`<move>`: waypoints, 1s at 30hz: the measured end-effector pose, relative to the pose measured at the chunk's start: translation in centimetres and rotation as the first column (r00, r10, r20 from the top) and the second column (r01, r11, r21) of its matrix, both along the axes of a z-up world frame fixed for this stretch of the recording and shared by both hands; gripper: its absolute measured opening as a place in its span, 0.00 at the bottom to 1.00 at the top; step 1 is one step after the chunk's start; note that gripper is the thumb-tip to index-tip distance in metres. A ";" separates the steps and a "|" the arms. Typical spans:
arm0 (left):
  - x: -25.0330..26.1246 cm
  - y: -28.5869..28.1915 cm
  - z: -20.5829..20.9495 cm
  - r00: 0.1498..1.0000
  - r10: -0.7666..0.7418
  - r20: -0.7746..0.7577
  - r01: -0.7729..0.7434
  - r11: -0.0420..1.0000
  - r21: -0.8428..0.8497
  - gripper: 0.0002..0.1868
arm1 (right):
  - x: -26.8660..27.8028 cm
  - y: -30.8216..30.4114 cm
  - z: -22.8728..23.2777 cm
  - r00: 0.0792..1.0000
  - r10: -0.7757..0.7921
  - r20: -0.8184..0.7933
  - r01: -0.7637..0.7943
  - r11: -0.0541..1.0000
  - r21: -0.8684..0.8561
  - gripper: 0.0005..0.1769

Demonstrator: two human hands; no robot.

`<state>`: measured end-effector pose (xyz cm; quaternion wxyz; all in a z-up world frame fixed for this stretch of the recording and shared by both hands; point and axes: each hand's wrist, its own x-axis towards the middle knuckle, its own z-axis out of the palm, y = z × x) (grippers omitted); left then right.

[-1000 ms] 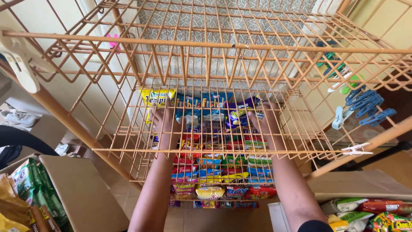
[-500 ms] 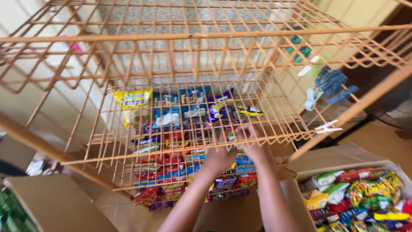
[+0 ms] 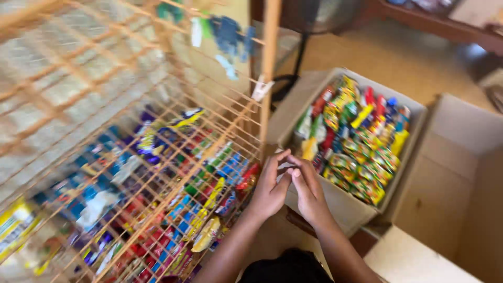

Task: Organizing and restocking snack bags on a wire rack.

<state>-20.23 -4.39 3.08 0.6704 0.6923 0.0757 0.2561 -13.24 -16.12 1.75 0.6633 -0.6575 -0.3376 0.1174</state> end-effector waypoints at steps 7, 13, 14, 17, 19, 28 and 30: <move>6.1 -1.5 -1.2 0.987 -0.156 0.045 0.130 0.926 0.355 0.19 | 4.3 -6.0 -2.8 0.954 -0.214 0.209 0.239 0.966 -0.102 0.23; 10.7 -1.0 -1.6 0.972 0.143 -0.189 0.069 0.592 0.803 0.15 | 11.6 -6.1 -5.0 0.992 -0.097 -0.087 0.086 0.989 -0.124 0.24; 11.3 -1.0 -1.5 0.933 0.211 -0.292 0.129 0.561 0.818 0.13 | 12.5 -5.8 -5.0 0.971 -0.097 -0.217 0.060 0.984 -0.170 0.25; 13.5 -1.0 -1.6 0.836 0.348 -0.424 0.184 0.550 0.815 0.18 | 14.8 -4.6 -4.7 0.923 -0.088 -0.374 0.007 0.977 -0.213 0.25; 14.4 -1.0 -2.1 0.779 0.411 -0.473 0.184 0.572 0.800 0.24 | 15.6 -3.9 -5.1 0.905 -0.073 -0.418 -0.022 0.976 -0.217 0.25; 16.8 -1.7 -1.7 0.521 0.475 -0.710 0.389 0.608 0.692 0.16 | 16.4 -2.7 -7.6 0.918 0.015 -0.395 -0.145 0.942 -0.302 0.28; 17.2 -1.7 -2.3 0.566 0.458 -0.685 0.376 0.597 0.709 0.16 | 15.3 -2.7 -5.3 0.957 -0.032 -0.287 -0.057 0.953 -0.296 0.27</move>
